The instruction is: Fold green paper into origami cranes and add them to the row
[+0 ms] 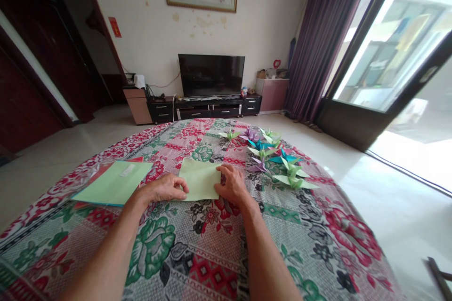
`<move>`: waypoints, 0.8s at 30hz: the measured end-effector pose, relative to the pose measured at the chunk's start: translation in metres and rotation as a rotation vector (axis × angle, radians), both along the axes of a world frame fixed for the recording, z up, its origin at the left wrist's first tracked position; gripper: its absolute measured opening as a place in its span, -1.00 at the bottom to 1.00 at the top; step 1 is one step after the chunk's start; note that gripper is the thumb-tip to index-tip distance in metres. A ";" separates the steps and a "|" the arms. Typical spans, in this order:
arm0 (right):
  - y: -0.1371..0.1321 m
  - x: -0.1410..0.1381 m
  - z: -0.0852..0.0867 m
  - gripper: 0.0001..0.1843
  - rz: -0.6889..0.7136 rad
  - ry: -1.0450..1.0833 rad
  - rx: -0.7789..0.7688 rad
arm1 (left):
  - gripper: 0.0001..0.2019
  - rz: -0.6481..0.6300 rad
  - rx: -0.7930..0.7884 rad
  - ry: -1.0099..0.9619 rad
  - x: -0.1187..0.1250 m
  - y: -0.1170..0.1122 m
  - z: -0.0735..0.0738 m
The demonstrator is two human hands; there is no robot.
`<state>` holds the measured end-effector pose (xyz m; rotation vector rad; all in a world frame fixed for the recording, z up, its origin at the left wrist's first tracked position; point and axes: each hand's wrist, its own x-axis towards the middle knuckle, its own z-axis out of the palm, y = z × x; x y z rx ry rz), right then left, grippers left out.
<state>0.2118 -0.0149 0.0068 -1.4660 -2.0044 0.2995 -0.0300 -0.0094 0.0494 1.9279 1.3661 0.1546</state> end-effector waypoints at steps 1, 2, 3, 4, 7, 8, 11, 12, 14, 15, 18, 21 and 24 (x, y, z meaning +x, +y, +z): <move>-0.001 0.001 0.000 -0.45 -0.013 -0.026 -0.011 | -0.65 0.006 0.007 0.012 0.001 0.000 0.000; -0.001 0.002 0.000 -0.44 -0.024 -0.046 -0.028 | -0.62 0.011 0.016 0.025 0.002 0.001 -0.001; -0.002 0.003 0.001 -0.43 -0.032 -0.062 -0.045 | -0.59 0.019 0.030 0.044 0.002 0.001 0.000; -0.003 0.004 0.002 -0.43 -0.039 -0.073 -0.059 | -0.54 0.030 0.052 0.066 0.002 0.001 0.000; -0.004 0.004 0.004 -0.42 -0.062 -0.093 -0.095 | -0.37 0.056 0.148 0.135 0.001 0.001 0.000; -0.005 0.004 0.005 -0.41 -0.071 -0.099 -0.108 | -0.32 0.055 0.174 0.150 -0.001 0.001 -0.001; -0.005 0.005 0.005 -0.38 -0.086 -0.115 -0.139 | -0.25 0.036 0.218 0.170 -0.005 0.004 -0.006; -0.005 0.006 0.004 -0.37 -0.082 -0.119 -0.145 | -0.25 0.034 0.230 0.174 -0.007 0.006 -0.008; -0.004 0.007 0.003 -0.36 -0.066 -0.124 -0.154 | -0.24 0.045 0.254 0.185 -0.009 0.008 -0.011; -0.004 0.008 0.003 -0.37 -0.059 -0.124 -0.155 | -0.24 0.051 0.275 0.192 -0.009 0.009 -0.013; -0.004 0.009 0.002 -0.40 -0.045 -0.124 -0.147 | -0.29 0.060 0.397 0.214 -0.008 0.011 -0.015; -0.005 0.009 0.003 -0.38 -0.047 -0.120 -0.139 | -0.36 0.063 0.504 0.197 -0.005 0.011 -0.017; -0.007 0.007 0.004 -0.23 -0.063 -0.094 -0.130 | -0.39 0.095 0.526 0.173 -0.001 0.011 -0.020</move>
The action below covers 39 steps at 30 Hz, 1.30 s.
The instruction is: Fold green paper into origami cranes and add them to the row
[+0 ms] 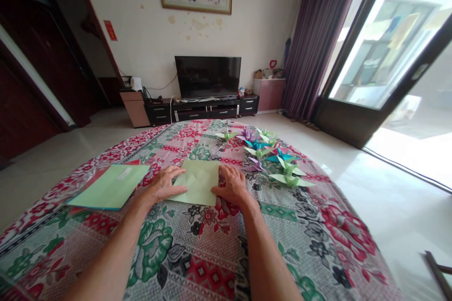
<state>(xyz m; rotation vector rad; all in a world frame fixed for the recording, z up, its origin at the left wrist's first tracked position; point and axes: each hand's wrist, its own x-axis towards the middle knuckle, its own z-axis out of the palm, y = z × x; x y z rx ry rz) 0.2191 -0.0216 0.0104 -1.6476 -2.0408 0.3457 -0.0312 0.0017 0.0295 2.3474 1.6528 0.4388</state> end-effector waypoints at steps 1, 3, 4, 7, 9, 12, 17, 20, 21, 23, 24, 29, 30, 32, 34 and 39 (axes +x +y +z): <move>-0.001 0.000 0.000 -0.18 0.001 0.014 0.007 | -0.39 0.007 0.002 -0.004 0.001 0.000 -0.001; -0.002 -0.001 0.002 -0.10 0.008 0.049 0.023 | -0.37 0.017 0.003 -0.007 0.002 0.001 -0.004; -0.003 -0.001 0.002 -0.08 0.013 0.070 0.031 | -0.36 0.017 0.005 -0.008 0.002 0.002 -0.005; -0.004 -0.002 0.002 -0.09 0.030 0.114 0.036 | -0.35 0.021 0.018 -0.024 0.002 0.004 -0.009; -0.003 -0.001 0.001 -0.16 0.044 0.101 0.035 | -0.36 0.016 0.017 -0.040 0.002 0.004 -0.010; 0.001 -0.001 -0.001 -0.31 0.040 0.048 0.037 | -0.36 0.001 0.001 -0.053 0.003 0.002 -0.007; 0.002 -0.002 -0.002 -0.41 0.022 0.017 0.030 | -0.32 -0.012 0.014 -0.100 0.003 0.003 -0.009; 0.001 -0.004 0.000 -0.44 0.013 -0.006 0.026 | -0.32 -0.005 0.061 -0.145 0.002 0.008 -0.017; 0.001 -0.005 0.001 -0.45 0.010 -0.016 0.026 | -0.33 -0.003 0.081 -0.162 0.002 0.009 -0.019; 0.001 -0.006 0.001 -0.46 0.004 -0.033 0.031 | -0.37 -0.001 0.119 -0.203 0.001 0.012 -0.023; 0.000 -0.006 0.000 -0.47 0.003 -0.041 0.035 | -0.40 0.002 0.134 -0.226 0.001 0.013 -0.024; 0.001 -0.006 -0.003 -0.50 0.006 -0.066 0.065 | -0.54 0.051 0.091 -0.345 -0.005 0.014 -0.022; 0.001 -0.005 -0.004 -0.49 0.008 -0.065 0.074 | -0.55 0.066 0.081 -0.364 -0.006 0.014 -0.022; 0.001 -0.005 -0.006 -0.48 0.012 -0.059 0.095 | -0.56 0.093 0.091 -0.402 -0.008 0.015 -0.023; 0.002 -0.005 -0.008 -0.48 0.011 -0.050 0.120 | -0.58 0.100 0.119 -0.443 -0.007 0.016 -0.025; 0.003 -0.008 -0.012 -0.49 -0.051 -0.026 0.169 | -0.66 0.132 0.198 -0.608 -0.005 0.019 -0.028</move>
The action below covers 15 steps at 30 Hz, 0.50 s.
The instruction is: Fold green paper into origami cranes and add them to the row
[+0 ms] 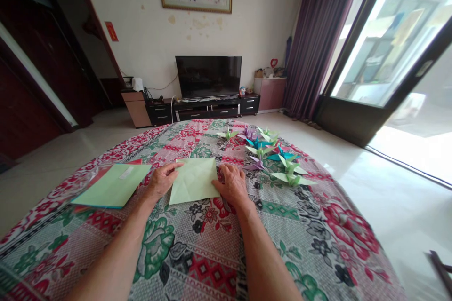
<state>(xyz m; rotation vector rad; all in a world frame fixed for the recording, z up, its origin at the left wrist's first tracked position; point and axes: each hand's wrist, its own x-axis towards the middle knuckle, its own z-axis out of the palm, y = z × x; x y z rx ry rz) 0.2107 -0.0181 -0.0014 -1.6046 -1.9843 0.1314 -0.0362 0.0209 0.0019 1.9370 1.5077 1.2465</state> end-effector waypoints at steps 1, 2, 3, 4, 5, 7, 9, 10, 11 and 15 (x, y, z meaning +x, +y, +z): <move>0.000 -0.001 0.000 -0.49 -0.013 0.005 0.008 | -0.67 0.017 -0.002 -0.049 0.000 0.001 0.000; 0.000 -0.001 -0.001 -0.50 -0.022 0.009 0.016 | -0.67 0.034 -0.010 -0.098 0.000 0.001 0.000; 0.000 -0.002 -0.001 -0.53 -0.026 0.013 0.024 | -0.68 0.048 -0.022 -0.141 0.000 0.001 0.001; 0.000 -0.003 -0.001 -0.56 -0.027 0.018 0.033 | -0.68 0.059 -0.034 -0.177 0.000 0.001 0.001; 0.000 -0.003 -0.001 -0.59 -0.024 0.025 0.042 | -0.67 0.069 -0.043 -0.208 0.000 0.001 0.002; 0.001 -0.004 0.000 -0.59 -0.001 0.062 0.054 | -0.65 0.083 -0.052 -0.263 0.000 0.001 0.003; 0.001 -0.004 0.000 -0.50 0.039 0.134 0.056 | -0.64 0.094 -0.055 -0.314 0.000 0.001 0.003; 0.002 -0.005 0.000 -0.43 0.061 0.177 0.051 | -0.64 0.099 -0.052 -0.339 0.000 0.002 0.002; 0.002 -0.006 0.001 -0.38 0.084 0.221 0.041 | -0.63 0.103 -0.046 -0.360 -0.001 0.002 0.002; 0.003 -0.013 0.003 -0.27 0.165 0.472 -0.026 | -0.62 0.121 -0.033 -0.437 -0.001 0.005 0.000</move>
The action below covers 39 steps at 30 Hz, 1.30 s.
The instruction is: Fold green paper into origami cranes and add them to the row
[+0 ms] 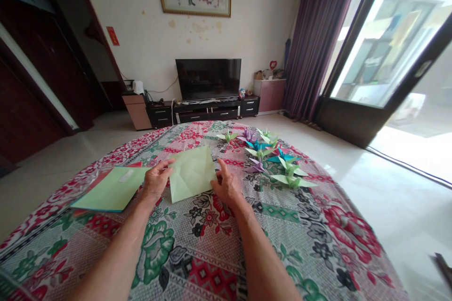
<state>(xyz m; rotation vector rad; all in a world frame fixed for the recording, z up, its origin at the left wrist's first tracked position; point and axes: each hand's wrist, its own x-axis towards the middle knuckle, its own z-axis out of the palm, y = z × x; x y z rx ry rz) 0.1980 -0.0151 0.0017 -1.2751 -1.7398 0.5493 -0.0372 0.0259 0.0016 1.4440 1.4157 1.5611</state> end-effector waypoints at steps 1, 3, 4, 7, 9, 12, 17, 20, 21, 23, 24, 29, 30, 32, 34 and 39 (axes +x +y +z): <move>0.000 -0.003 0.001 -0.25 0.022 0.111 -0.025 | -0.61 -0.002 -0.004 -0.021 0.000 0.000 0.000; 0.002 -0.008 0.002 -0.19 0.044 0.376 -0.096 | -0.60 -0.011 -0.012 -0.062 0.000 0.001 -0.001; 0.002 -0.010 0.003 -0.15 0.041 0.502 -0.142 | -0.60 -0.017 -0.016 -0.080 0.001 0.001 -0.001; 0.006 -0.014 0.004 -0.09 0.009 0.753 -0.299 | -0.59 -0.033 -0.023 -0.113 0.002 0.000 0.000; 0.007 -0.013 0.005 -0.14 0.005 0.836 -0.398 | -0.59 -0.042 -0.025 -0.121 0.003 -0.001 0.001; 0.009 -0.010 0.004 -0.22 0.028 0.911 -0.511 | -0.60 -0.049 -0.034 -0.122 0.004 -0.002 0.004; 0.011 -0.007 0.002 -0.22 0.104 0.929 -0.550 | -0.62 -0.049 -0.040 -0.105 0.005 -0.002 0.005; 0.010 -0.007 0.003 -0.23 0.136 0.931 -0.553 | -0.60 -0.050 -0.051 -0.095 0.004 -0.002 0.006; 0.010 -0.008 0.003 -0.24 0.148 0.935 -0.564 | -0.60 -0.047 -0.053 -0.090 0.004 -0.002 0.006; 0.009 -0.008 0.004 -0.26 0.174 0.943 -0.595 | -0.59 -0.042 -0.057 -0.078 0.004 -0.003 0.007; 0.008 -0.009 0.005 -0.27 0.180 0.947 -0.609 | -0.59 -0.047 -0.065 -0.075 0.004 -0.003 0.008; 0.006 -0.010 0.008 -0.33 0.139 0.974 -0.607 | -0.56 -0.096 -0.110 -0.077 0.005 -0.002 0.007; 0.006 -0.011 0.008 -0.34 0.132 0.974 -0.597 | -0.57 -0.100 -0.106 -0.070 0.005 -0.002 0.006; 0.005 -0.011 0.008 -0.34 0.126 0.959 -0.577 | -0.59 -0.105 -0.089 -0.053 0.005 -0.001 0.006; 0.005 -0.012 0.009 -0.36 0.134 0.941 -0.555 | -0.62 -0.111 -0.079 -0.033 0.006 -0.001 0.007; 0.004 -0.013 0.010 -0.43 0.176 0.976 -0.521 | -0.66 -0.129 -0.069 0.018 0.008 -0.003 0.010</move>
